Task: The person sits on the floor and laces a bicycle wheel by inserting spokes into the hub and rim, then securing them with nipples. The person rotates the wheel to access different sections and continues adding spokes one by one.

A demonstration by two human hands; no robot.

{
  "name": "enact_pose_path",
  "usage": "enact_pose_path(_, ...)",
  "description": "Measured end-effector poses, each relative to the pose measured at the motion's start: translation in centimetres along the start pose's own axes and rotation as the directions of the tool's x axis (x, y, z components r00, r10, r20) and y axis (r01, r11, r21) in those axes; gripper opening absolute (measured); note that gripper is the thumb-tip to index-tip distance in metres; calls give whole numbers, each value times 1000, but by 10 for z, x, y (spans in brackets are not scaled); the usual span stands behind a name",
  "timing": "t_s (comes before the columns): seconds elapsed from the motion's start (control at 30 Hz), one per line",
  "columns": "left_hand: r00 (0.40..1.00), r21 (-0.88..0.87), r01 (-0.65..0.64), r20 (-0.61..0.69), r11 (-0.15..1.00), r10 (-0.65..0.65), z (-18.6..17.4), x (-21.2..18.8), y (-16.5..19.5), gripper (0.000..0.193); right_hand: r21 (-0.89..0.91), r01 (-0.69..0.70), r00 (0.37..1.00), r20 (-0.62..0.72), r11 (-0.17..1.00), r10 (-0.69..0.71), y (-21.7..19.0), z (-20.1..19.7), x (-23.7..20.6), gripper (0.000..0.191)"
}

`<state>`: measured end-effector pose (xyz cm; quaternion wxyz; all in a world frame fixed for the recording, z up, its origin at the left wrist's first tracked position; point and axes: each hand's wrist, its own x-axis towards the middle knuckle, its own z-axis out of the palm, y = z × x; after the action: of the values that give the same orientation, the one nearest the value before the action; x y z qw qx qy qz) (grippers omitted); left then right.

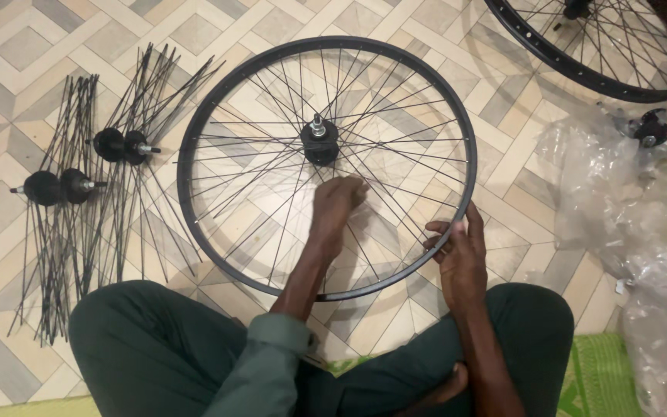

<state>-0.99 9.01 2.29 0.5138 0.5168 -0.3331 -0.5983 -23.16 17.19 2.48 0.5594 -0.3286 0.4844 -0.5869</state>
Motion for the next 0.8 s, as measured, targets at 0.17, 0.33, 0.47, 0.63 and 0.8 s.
enact_pose_path(0.17,997,-36,60,-47,998,-61,35,-9,-8,28,16,-17,1000,17,1000,17,4,-6,0,69)
enact_pose_path(0.33,983,-81,6,-182,997,-20,44,-7,-13,21,62,-12,1000,11,998,11,6,-9,4,65)
enact_pose_path(0.47,998,-413,-36,-63,910,11,44,5,-19,20,22,-26,1000,4,999,26,7,-9,5,58)
enact_pose_path(0.63,978,-150,-170,-147,974,149,53,7,-19,28,-72,-74,995,-79,995,68,11,-7,10,54)
enact_pose_path(0.8,1000,-122,-3,-19,993,1,47,-8,-14,39,-242,-9,990,-141,970,-26,10,-4,10,48)
